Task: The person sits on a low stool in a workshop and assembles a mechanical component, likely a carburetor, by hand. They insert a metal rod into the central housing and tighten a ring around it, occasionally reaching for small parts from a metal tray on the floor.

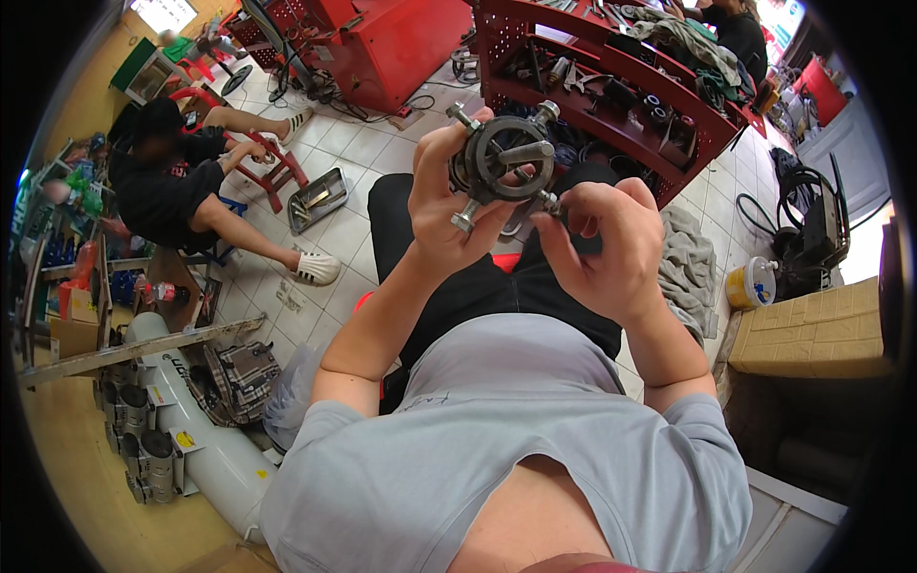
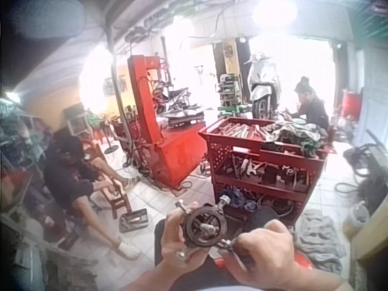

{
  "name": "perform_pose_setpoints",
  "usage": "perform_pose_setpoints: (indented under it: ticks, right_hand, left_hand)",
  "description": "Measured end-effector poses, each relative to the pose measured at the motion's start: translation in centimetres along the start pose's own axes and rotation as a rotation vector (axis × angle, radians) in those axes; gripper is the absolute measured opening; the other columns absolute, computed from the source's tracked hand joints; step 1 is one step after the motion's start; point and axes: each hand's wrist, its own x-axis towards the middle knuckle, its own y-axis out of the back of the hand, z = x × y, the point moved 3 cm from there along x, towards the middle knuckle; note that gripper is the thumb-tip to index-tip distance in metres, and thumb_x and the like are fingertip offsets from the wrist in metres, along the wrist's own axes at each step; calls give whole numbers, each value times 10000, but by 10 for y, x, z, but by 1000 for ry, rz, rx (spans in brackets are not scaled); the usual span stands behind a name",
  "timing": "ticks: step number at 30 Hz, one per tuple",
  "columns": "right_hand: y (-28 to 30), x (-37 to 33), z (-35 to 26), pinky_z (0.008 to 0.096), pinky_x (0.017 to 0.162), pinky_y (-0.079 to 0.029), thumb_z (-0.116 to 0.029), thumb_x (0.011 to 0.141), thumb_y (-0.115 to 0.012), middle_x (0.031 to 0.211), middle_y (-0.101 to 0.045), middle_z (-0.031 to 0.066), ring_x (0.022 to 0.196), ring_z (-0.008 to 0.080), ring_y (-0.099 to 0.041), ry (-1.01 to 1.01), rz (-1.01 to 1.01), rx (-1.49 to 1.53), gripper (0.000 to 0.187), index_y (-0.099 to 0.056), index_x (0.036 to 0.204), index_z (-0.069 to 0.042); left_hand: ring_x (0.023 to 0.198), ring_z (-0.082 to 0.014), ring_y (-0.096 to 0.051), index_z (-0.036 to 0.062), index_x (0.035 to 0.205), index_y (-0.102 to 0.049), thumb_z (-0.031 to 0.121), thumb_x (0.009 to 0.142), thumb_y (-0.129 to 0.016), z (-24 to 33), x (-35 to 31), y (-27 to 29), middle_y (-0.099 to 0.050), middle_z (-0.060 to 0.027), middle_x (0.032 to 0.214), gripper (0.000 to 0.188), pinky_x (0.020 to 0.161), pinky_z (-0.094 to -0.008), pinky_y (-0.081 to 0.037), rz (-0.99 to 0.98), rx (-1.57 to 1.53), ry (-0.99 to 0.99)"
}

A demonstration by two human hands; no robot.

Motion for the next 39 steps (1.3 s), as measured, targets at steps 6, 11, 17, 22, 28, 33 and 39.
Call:
perform_pose_setpoints:
  ticks: [6, 11, 17, 22, 28, 33, 39]
  right_hand:
    - [3, 2, 5, 308, 528, -318, -144, 740, -751, 622, -560, 2, 506, 159, -537, 42, -29, -45, 194, -601, 841, -74]
    - [0, -2, 3, 298, 529, -319, -183, 750, -750, 617, -559, -1, 501, 153, -533, -13, -28, -43, 208, -603, 846, -72]
    - [5, 5, -2, 297, 529, -322, -177, 759, -737, 594, -545, -13, 486, 147, -520, -33, 23, 18, 186, -588, 814, -79]
    - [1, -4, 7, 294, 530, -329, -178, 747, -740, 594, -546, -12, 492, 146, -531, 42, -38, -73, 204, -598, 850, -73]
    - [1, 1, -1, 298, 522, -321, -142, 761, -725, 594, -549, -12, 485, 150, -526, -43, 24, 1, 171, -599, 855, -73]
    - [-1, -5, 4, 293, 516, -322, -160, 765, -735, 599, -551, -13, 493, 147, -533, -2, -56, -40, 211, -594, 896, -72]
    - [1, 2, -1, 296, 515, -327, -187, 781, -736, 607, -554, -14, 495, 145, -533, -61, -11, 10, 219, -585, 896, -77]
  left_hand:
    - [1053, -337, -547, 98, 879, -757, 89, 683, -801, 3, 3, 0, -540, -250, 1272, 201, 868, -381, -469, -32, 21, 17]
    - [1052, -343, -553, 98, 872, -755, 94, 681, -805, 0, 0, 0, -537, -259, 1270, 197, 863, -384, -472, -9, 6, -8]
    - [1053, -356, -558, 109, 864, -749, 99, 684, -807, 2, 2, -1, -537, -263, 1263, 190, 855, -391, -477, -13, 7, 7]
    - [1063, -362, -556, 117, 885, -750, 97, 687, -806, 0, 0, -1, -533, -258, 1264, 206, 858, -394, -480, -15, 2, -6]
    - [1067, -365, -561, 129, 885, -748, 92, 687, -808, 1, 0, -1, -530, -254, 1269, 210, 869, -395, -479, -18, 8, 2]
    - [1064, -366, -563, 131, 872, -747, 91, 680, -813, 1, 1, 0, -533, -256, 1264, 207, 868, -396, -479, -32, 35, -17]
    - [1058, -360, -565, 126, 858, -745, 87, 670, -818, 3, 2, 0, -539, -259, 1257, 206, 860, -393, -478, -20, 14, 16]
